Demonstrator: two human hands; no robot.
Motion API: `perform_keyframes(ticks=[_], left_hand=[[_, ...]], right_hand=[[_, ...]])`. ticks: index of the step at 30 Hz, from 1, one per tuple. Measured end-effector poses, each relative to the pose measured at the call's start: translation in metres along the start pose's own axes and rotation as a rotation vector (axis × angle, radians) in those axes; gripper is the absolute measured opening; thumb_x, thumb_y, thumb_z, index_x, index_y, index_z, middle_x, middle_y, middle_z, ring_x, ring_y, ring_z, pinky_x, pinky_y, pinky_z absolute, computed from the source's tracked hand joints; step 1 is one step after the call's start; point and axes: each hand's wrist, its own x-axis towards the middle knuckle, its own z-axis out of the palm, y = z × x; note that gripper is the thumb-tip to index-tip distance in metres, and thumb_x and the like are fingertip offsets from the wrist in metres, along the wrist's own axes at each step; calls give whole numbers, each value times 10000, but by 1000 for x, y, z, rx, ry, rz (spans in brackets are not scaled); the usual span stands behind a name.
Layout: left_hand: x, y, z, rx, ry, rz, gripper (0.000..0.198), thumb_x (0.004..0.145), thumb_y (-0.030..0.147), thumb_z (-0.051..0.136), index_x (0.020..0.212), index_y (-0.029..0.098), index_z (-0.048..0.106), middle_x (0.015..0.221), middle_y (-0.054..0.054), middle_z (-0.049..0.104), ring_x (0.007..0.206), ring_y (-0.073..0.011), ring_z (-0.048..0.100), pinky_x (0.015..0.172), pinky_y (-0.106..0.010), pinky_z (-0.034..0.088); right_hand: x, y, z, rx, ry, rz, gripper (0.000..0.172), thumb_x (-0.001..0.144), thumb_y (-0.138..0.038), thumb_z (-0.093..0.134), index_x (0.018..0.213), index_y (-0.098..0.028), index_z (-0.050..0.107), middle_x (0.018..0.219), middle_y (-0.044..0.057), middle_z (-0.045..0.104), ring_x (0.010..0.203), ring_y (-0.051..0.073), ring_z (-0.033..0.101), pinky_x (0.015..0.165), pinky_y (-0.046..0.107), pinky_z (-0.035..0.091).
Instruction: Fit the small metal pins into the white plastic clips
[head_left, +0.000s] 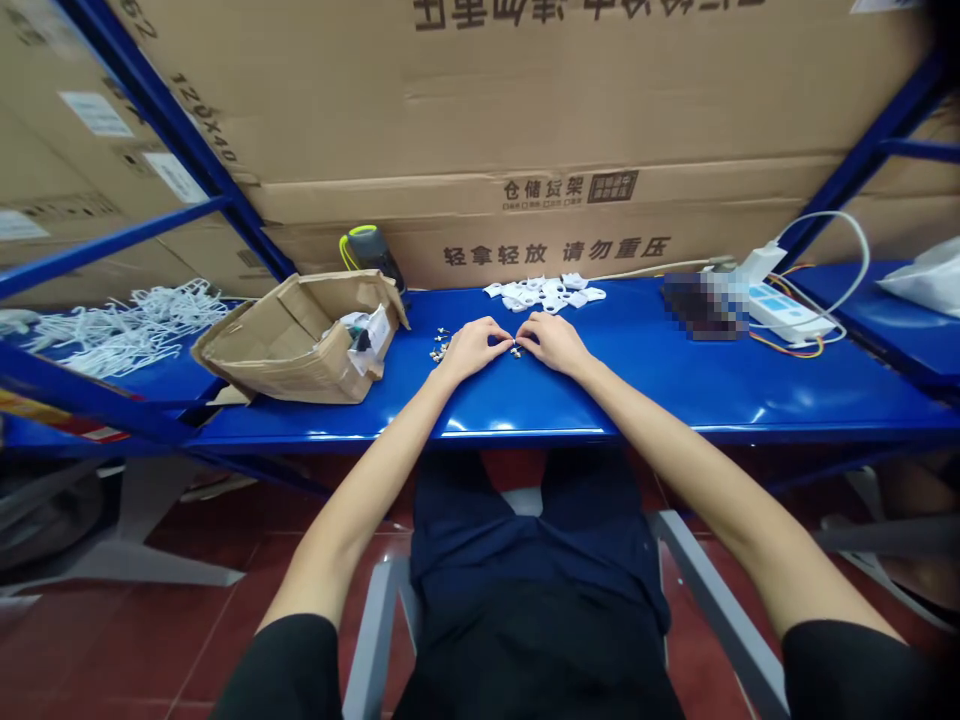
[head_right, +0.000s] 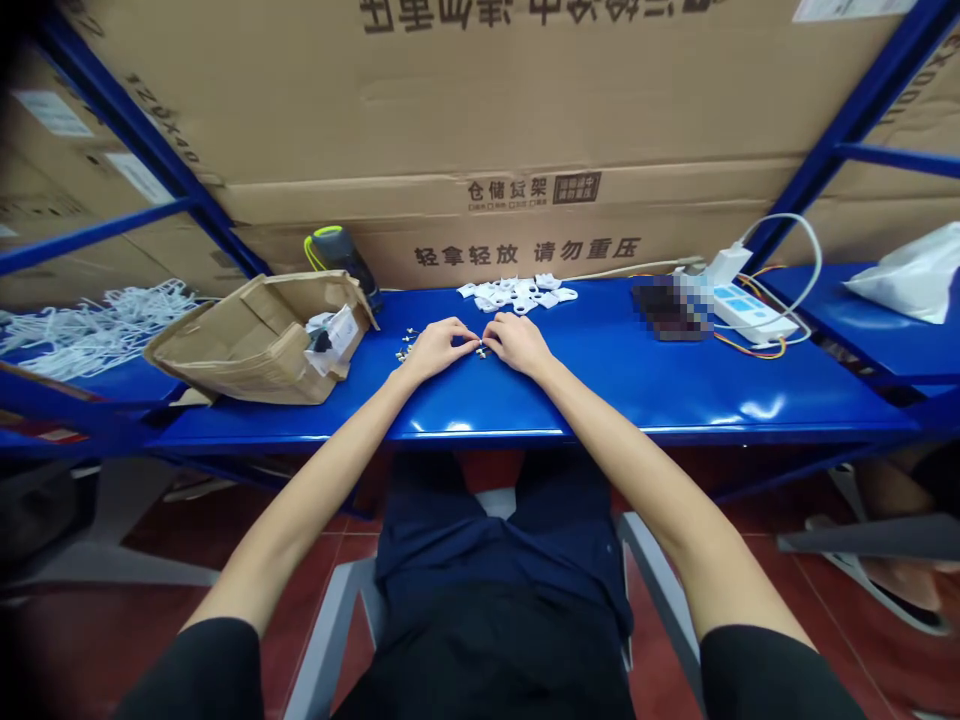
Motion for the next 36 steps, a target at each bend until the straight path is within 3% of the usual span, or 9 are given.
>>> perform_keyframes(ticks=[8, 14, 20, 28, 36], left_hand=[[0, -3, 5, 34, -22, 4, 242, 1052, 343, 623, 1112, 234, 831, 1121, -65, 766, 1046, -240, 700, 914, -335, 521], [0, -7, 7, 33, -35, -1, 236, 1063, 354, 612, 1107, 241, 815, 1136, -58, 765, 1068, -244, 702, 943, -337, 519], [-1, -3, 3, 4, -19, -29, 231, 1066, 357, 615, 1110, 234, 806, 1169, -53, 778, 1095, -248, 706, 960, -342, 519], [-4, 4, 5, 102, -58, -36, 248, 1103, 374, 547, 1124, 250, 760, 1179, -57, 737, 1113, -249, 690, 899, -322, 509], [-6, 5, -3, 225, 35, -172, 211, 1099, 327, 535, 1129, 225, 718, 1232, -99, 701, 1116, -278, 683, 873, -341, 513]], right_hand=[[-4, -7, -7, 118, -12, -64, 208, 1039, -382, 629, 1099, -212, 733, 1129, 98, 746, 1053, 265, 649, 884, 352, 427], [-3, -8, -8, 111, -26, -84, 198, 1044, -343, 599, 1011, -207, 739, 1103, 93, 753, 996, 248, 650, 854, 340, 412], [-4, -7, -6, 83, 4, -76, 242, 1049, -381, 598, 1130, -211, 750, 1168, 96, 752, 1074, 263, 660, 881, 351, 416], [-5, -13, -7, 9, 4, -17, 178, 976, -361, 636, 1004, -224, 747, 1103, 81, 732, 903, 243, 643, 781, 349, 398], [-9, 3, -13, -126, 58, 81, 232, 960, -301, 579, 1059, -191, 758, 1131, 175, 715, 1131, 380, 584, 979, 492, 392]])
